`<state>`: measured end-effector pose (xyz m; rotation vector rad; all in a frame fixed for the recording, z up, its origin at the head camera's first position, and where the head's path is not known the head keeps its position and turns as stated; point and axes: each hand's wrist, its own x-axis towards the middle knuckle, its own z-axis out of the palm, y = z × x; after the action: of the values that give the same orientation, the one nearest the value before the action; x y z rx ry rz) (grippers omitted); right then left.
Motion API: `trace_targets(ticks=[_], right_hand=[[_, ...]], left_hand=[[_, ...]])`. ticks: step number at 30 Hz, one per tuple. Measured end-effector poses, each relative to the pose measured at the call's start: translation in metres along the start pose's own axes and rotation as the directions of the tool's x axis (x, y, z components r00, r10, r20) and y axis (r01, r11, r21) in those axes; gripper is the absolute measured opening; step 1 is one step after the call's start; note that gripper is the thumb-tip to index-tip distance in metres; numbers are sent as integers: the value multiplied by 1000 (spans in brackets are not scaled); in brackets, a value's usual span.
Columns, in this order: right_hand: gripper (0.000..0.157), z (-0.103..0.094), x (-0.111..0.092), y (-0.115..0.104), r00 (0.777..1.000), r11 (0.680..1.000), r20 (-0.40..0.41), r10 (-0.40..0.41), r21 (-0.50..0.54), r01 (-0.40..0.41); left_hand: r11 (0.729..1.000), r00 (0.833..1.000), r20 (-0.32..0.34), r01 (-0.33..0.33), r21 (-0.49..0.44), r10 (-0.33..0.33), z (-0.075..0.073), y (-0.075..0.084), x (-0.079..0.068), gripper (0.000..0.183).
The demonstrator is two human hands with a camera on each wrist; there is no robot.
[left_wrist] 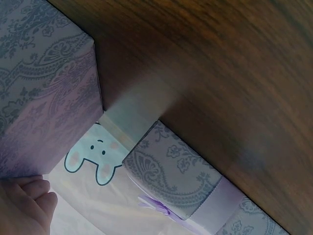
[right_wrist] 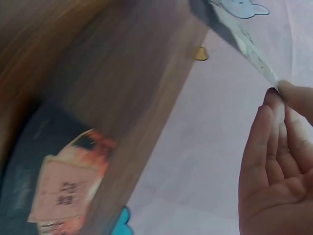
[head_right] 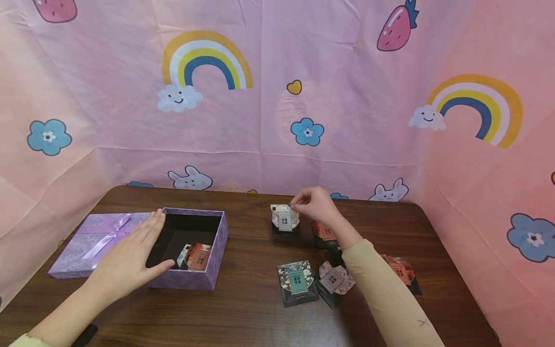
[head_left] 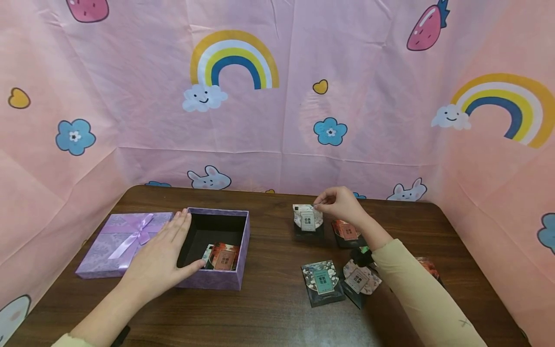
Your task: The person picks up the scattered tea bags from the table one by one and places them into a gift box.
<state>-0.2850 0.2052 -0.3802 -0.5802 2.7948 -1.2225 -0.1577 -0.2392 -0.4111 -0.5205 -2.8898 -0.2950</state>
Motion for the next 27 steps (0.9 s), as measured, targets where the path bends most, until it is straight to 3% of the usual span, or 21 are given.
trace_targets(ticks=[7, 13, 27], right_hand=[[8, 1, 9, -24, 996, 1000, -84, -8, 19, 9], [9, 7, 15, -47, 990, 996, -132, -57, 58, 65], [8, 33, 29, -102, 983, 955, -148, -111, 256, 147]], left_hand=[[1000, 1000, 9, -3, -4, 3, -1, 0, 0, 111], [1000, 1000, -4, -10, 2, 10, -1, 0, 0, 110], [1000, 1000, 7, -4, 1, 4, -1, 0, 0, 111]])
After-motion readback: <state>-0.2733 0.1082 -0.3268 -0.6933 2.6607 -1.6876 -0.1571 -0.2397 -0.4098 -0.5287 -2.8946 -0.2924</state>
